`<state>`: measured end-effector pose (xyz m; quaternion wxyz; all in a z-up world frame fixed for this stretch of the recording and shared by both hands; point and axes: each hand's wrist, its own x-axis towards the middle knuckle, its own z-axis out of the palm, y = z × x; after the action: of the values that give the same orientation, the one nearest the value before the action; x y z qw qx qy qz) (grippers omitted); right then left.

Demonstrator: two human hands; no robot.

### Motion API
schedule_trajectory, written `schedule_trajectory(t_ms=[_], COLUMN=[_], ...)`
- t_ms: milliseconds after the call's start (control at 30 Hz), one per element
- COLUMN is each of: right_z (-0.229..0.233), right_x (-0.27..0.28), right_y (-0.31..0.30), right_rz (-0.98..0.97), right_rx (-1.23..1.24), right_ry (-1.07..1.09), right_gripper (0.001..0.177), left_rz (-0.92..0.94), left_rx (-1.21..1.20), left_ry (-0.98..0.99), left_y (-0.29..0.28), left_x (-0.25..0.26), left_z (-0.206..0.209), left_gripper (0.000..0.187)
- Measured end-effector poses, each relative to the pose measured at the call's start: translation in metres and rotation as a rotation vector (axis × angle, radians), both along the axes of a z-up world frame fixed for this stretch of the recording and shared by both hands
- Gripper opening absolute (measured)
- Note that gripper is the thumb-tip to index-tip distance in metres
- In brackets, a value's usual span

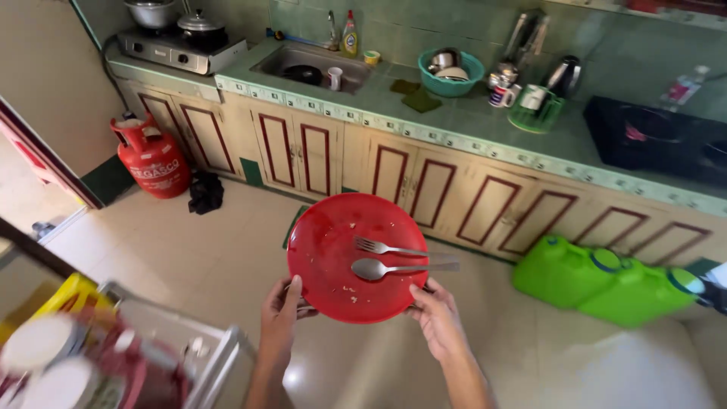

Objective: Clear dishes and wipe down the dining table using a cloth.

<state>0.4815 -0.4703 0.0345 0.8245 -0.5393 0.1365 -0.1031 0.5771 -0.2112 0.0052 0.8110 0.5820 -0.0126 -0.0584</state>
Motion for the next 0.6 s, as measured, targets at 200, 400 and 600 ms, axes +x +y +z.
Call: schedule_trajectory(t_ms=[200,400,600], right_z=[-0.043,-0.051,-0.067], right_x=[0.199,0.401,0.592], right_y=[-0.061,-0.099,-0.104], right_rz=[0.037,0.082,0.088], right_rx=[0.026,0.074,0.123], right_ry=[-0.021,-0.022,0.021], right_gripper=[0.036,0.028,0.027], left_rz=[0.011,0.012,0.115], left_rx=[0.039,0.009,0.099], left_ry=[0.013,0.080,0.197], left_y=[-0.056,-0.087,-0.067], left_x=[0.165,0.335,0.473], left_z=[0.003,-0.032,-0.056], left_gripper=[0.043,0.043,0.046])
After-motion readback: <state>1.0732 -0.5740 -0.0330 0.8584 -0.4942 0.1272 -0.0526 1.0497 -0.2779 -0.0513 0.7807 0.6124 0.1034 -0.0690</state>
